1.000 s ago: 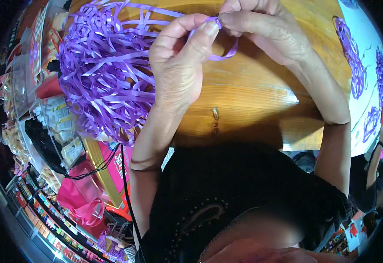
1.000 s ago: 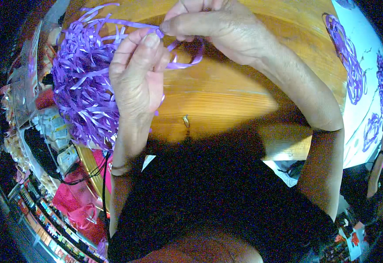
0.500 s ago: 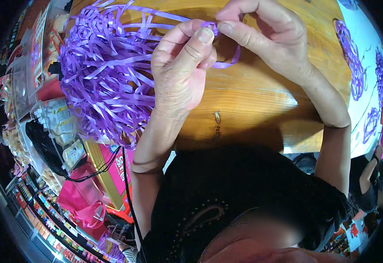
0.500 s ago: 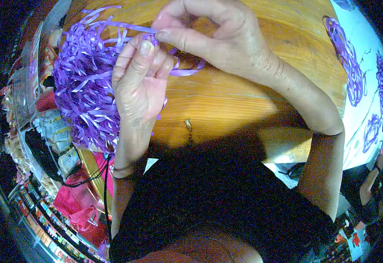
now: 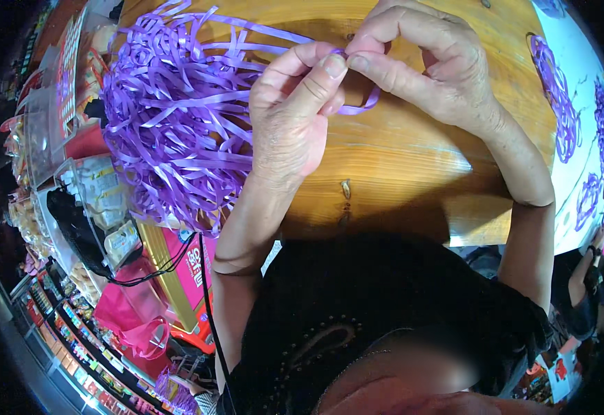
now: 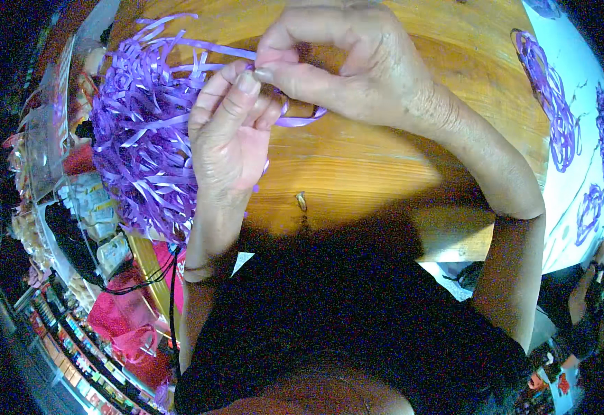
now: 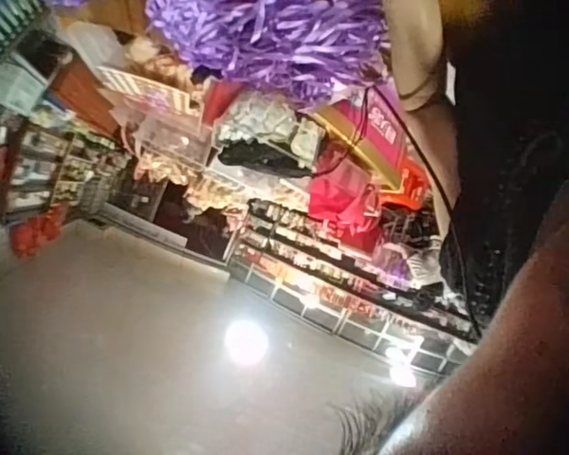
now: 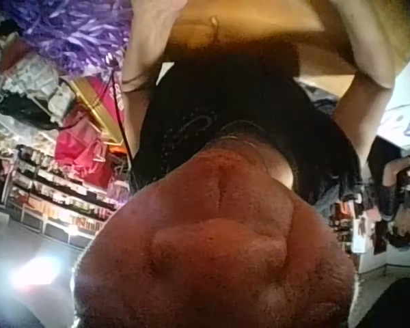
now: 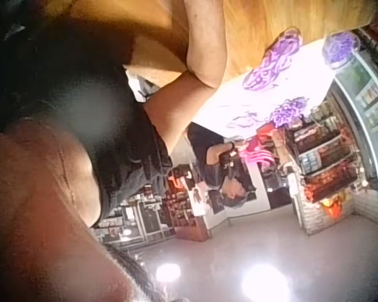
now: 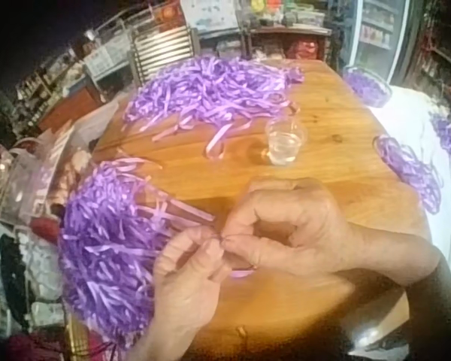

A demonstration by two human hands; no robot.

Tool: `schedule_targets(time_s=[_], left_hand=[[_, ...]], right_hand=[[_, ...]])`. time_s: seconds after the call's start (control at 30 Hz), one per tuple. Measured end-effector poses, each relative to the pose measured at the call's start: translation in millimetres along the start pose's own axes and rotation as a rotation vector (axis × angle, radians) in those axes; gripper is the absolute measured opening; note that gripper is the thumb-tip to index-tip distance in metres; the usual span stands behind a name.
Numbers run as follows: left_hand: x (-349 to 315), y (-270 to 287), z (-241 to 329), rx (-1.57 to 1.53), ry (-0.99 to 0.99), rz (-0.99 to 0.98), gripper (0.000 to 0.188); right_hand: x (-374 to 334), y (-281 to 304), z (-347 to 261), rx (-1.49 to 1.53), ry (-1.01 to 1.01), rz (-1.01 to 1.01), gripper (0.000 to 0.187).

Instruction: Braiding or tying together multiple purple plastic strips on a wooden tabletop.

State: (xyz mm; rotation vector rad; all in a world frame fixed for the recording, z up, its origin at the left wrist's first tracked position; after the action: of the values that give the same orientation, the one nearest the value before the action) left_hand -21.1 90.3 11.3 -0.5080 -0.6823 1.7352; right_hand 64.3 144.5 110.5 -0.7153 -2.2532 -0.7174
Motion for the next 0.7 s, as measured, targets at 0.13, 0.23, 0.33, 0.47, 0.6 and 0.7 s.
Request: schedule_targets(time_s=[0.13, 0.23, 0.33, 0.47, 0.6, 0.7], left_hand=[[1, 1, 0, 0.035, -0.012, 0.001, 0.014], [2, -3, -1, 0.043, -0.004, 0.013, 0.014], [-1, 0, 1, 0.049, -0.030, -0.012, 0.015], [2, -5, -2, 0.086, 0.022, -0.047, 0.015], [-2, 1, 7, 0.179, -0.040, 0.011, 0.016], [-3, 2, 11, 0.256, -0.065, 0.061, 0.016]], right_hand=[[-15, 5, -20, 0.141, 0.394, 0.051, 0.004], [-15, 1, -12, 0.350, 0.285, 0.035, 0.003], [-37, -5, 28, 0.533, -0.829, 0.212, 0.003], [-45, 2, 51, 0.505, -0.868, 0.244, 0.002], [-18, 1, 12, 0.479, -0.365, 0.139, 0.001], [-39, -8, 36, 0.567, -0.871, 0.188, 0.001]])
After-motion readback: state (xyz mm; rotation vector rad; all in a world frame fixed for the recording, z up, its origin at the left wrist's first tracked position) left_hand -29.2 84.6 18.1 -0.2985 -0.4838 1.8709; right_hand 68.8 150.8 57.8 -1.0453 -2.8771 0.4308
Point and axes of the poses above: each hand's wrist, its own x-axis towards the middle knuckle, its own y-axis out of the back of the hand, z = x × y, the point moved 10 cm from there along x, towards the middle knuckle, and after that the axes turned 4 degrees about -y, right-handed, at the moved point
